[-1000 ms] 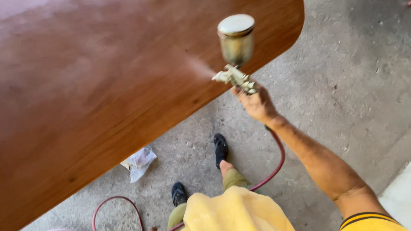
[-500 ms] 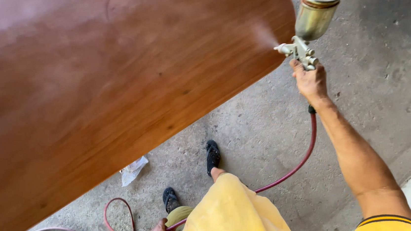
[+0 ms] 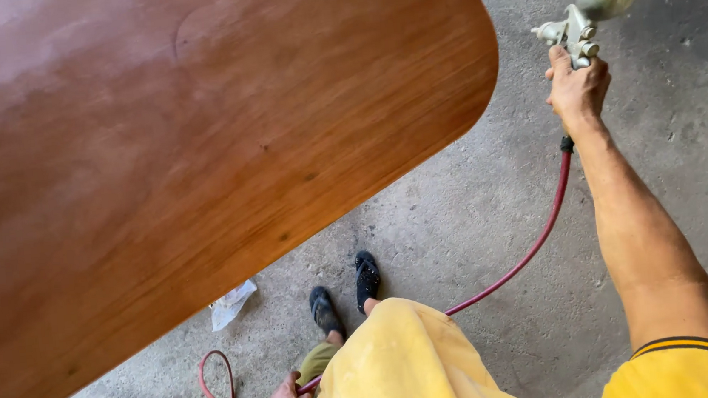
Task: Applying a spray finish to a wooden table top using a pneumatic spray gun.
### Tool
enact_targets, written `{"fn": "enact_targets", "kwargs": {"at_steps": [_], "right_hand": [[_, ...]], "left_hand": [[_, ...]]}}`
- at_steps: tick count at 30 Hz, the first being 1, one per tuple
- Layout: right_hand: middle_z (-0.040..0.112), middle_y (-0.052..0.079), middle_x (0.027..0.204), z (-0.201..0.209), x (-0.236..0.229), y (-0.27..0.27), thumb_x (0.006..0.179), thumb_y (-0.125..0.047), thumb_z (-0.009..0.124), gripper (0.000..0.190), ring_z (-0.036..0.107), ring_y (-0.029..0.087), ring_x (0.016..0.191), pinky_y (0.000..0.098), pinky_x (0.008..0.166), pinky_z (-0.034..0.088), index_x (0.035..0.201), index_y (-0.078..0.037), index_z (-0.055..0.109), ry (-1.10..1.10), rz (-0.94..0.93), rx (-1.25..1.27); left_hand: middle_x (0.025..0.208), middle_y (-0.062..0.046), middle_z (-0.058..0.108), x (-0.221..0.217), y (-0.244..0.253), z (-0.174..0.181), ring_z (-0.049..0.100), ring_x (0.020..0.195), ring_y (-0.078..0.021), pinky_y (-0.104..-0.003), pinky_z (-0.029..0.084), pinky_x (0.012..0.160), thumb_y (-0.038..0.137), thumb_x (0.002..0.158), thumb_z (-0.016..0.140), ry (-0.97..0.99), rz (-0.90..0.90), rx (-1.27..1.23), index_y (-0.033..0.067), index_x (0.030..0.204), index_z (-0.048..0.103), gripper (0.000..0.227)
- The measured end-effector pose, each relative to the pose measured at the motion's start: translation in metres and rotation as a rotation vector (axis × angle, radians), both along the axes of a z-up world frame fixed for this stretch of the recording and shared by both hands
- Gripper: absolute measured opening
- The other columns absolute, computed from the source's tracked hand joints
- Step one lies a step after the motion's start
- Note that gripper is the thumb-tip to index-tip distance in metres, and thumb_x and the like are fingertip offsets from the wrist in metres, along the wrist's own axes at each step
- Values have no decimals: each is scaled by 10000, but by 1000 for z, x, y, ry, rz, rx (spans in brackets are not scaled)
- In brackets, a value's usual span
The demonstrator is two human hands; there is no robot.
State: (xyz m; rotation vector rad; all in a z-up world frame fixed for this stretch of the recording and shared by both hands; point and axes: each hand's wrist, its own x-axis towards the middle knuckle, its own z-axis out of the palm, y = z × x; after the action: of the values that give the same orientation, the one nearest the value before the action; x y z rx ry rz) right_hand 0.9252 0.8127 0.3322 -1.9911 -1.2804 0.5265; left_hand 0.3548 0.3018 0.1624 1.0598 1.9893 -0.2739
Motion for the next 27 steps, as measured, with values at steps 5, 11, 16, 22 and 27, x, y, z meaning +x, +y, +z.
{"fn": "enact_targets", "kwargs": {"at_steps": [5, 11, 16, 22, 27], "right_hand": [[654, 41, 775, 11, -66, -28, 1070, -418, 633, 406, 514, 87, 442, 275, 327, 396, 1192, -31, 613, 98, 70, -121], [668, 57, 785, -1, -140, -65, 1071, -441, 587, 444, 596, 95, 579, 259, 438, 477, 1205, -23, 659, 174, 433, -23], [687, 22, 803, -2, -203, -89, 1013, -436, 602, 461, 668, 102, 698, 259, 476, 515, 1233, -36, 666, 254, 545, -61], [666, 47, 787, -16, -254, -110, 1019, -390, 715, 392, 543, 85, 582, 253, 471, 436, 1110, -8, 716, 540, 640, -263], [754, 12, 953, 73, -330, -104, 940, -446, 627, 485, 598, 58, 492, 239, 404, 479, 1237, -63, 648, 713, 841, -399]], "left_hand": [[960, -99, 795, -13, -20, -15, 766, 948, -302, -453, 567, 885, 353, 778, 744, -3, -68, 43, 198, 1232, 675, 485], [906, -99, 793, -38, -35, -25, 758, 917, -309, -454, 570, 863, 418, 765, 789, 19, -122, 77, 188, 1191, 688, 494], [905, -82, 796, -60, -41, -29, 761, 920, -296, -452, 570, 858, 397, 756, 790, 32, -104, 76, 197, 1190, 689, 488], [909, -69, 798, -94, -40, -38, 771, 940, -271, -425, 584, 895, 456, 775, 779, 67, -108, 26, 219, 1224, 673, 519], [868, -81, 799, -124, -43, -51, 768, 930, -266, -437, 542, 945, 419, 756, 799, 52, -120, 8, 214, 1232, 660, 538]]}}
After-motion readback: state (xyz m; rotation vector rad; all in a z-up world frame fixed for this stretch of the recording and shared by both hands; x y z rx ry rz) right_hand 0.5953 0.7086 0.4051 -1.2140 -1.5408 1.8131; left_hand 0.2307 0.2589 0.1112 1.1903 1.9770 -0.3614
